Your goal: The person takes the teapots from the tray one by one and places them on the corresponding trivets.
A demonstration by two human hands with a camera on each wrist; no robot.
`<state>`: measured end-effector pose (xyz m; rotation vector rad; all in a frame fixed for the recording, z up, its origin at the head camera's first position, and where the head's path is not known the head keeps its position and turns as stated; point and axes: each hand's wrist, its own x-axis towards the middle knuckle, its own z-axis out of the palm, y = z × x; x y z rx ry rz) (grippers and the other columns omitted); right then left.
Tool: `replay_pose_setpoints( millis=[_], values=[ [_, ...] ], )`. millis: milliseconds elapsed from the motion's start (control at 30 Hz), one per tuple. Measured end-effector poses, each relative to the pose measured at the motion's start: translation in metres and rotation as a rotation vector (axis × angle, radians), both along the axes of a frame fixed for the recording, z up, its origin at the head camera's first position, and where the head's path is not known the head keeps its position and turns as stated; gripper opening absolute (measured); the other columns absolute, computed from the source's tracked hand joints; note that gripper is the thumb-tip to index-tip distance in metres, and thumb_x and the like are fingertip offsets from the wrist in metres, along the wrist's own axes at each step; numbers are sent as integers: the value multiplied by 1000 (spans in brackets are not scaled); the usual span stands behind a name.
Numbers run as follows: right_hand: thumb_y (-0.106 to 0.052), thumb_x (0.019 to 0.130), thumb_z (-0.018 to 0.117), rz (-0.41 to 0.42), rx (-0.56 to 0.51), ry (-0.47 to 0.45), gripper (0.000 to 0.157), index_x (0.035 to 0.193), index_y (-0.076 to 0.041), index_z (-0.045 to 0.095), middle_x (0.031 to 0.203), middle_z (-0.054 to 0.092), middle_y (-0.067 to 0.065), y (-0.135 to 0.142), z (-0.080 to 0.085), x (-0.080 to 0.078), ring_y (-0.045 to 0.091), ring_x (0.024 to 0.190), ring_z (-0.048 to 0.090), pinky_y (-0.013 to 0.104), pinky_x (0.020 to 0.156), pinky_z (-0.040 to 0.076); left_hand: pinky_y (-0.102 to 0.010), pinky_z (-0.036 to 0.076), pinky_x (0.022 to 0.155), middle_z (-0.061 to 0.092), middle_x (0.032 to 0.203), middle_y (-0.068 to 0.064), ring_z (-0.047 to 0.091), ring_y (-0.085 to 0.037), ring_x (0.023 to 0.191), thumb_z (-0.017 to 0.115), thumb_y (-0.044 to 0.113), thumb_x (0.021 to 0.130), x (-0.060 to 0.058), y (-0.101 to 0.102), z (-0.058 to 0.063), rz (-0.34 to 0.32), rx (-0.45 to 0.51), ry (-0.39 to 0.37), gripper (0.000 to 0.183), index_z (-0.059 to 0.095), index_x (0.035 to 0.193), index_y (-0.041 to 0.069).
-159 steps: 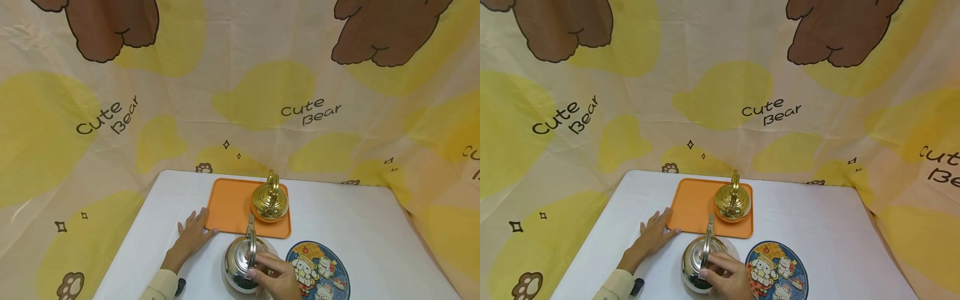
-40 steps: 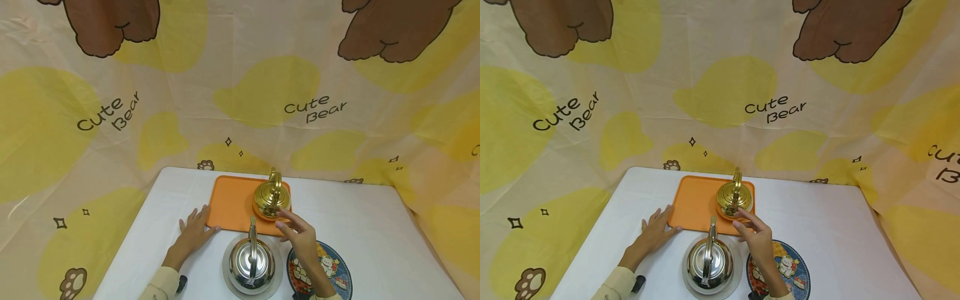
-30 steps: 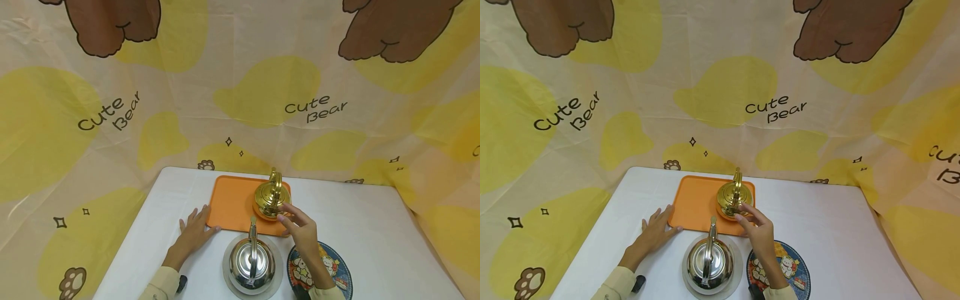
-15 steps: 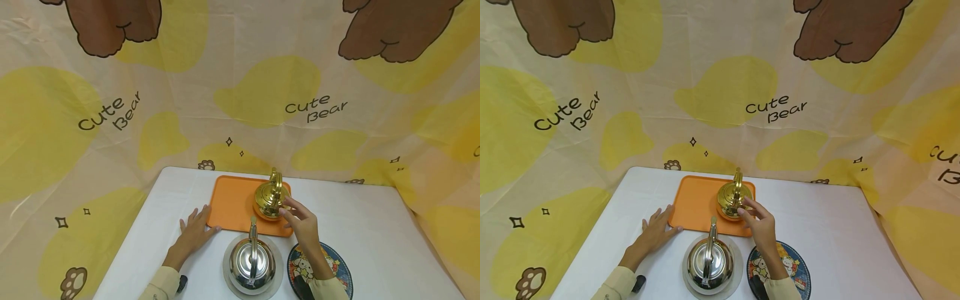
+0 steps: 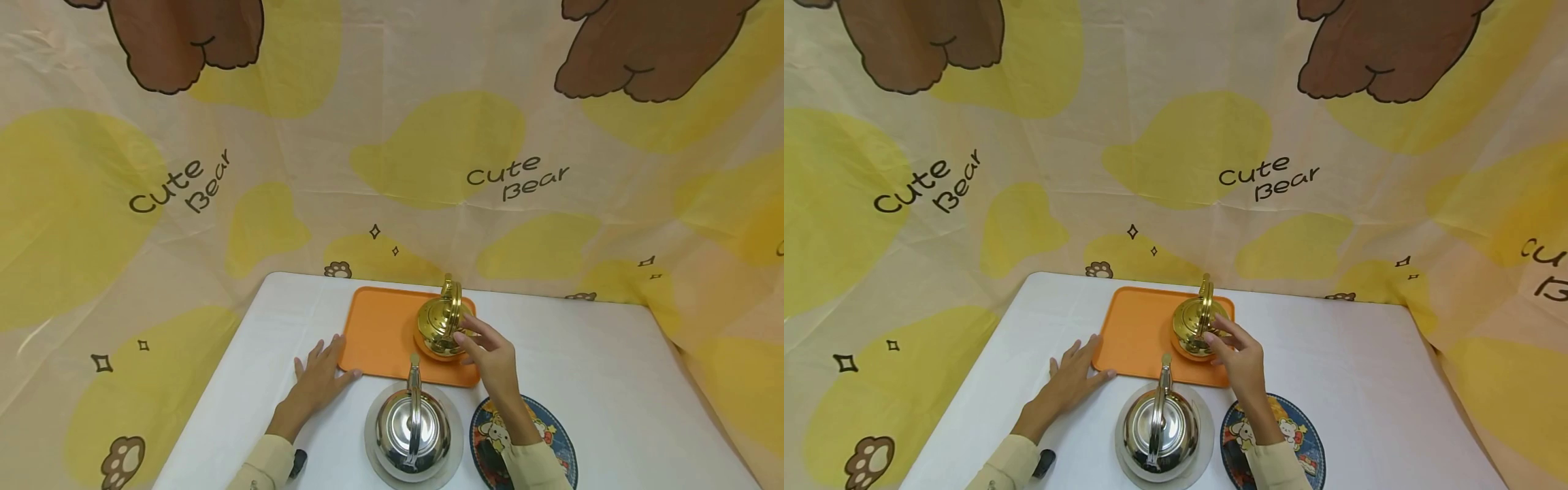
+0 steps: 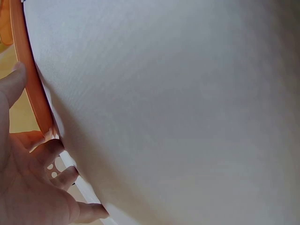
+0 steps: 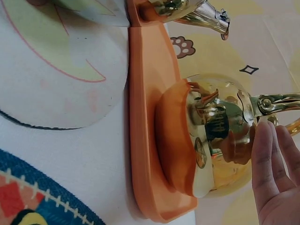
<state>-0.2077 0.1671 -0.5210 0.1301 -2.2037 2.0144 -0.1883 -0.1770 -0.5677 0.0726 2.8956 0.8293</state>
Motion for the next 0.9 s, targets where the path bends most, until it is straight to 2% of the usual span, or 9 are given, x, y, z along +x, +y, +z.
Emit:
replay_pose_setpoints(
  millis=[167,433,633,900],
  values=[
    [-21,98,79,-4,0,-8,45,142,-18,69,131,71,12,-2,2,-3,20,97,74,40,68,65,-86,2,117,31,172,-18,19,-50,160,70,53,99,0,-1,-1,1,-7,7,90,32,167,9],
    [-17,98,79,-16,-17,-7,44,141,-17,70,129,72,12,-6,3,-7,22,95,75,44,67,65,-85,2,117,32,172,-18,19,-49,160,69,53,99,0,0,-1,-1,-6,9,89,33,167,9],
    [-13,97,79,-13,-37,11,45,142,-12,69,128,72,18,-8,3,-11,16,92,76,47,67,66,-85,1,117,32,173,-17,19,-49,160,69,53,99,0,0,0,-1,-4,9,88,33,167,10],
    [-14,97,79,-5,-57,-2,46,142,-8,68,127,72,22,-12,3,-13,20,92,76,38,67,65,-85,2,117,32,172,-17,19,-49,160,70,52,99,0,1,0,2,-5,5,89,32,167,10]
  ],
)
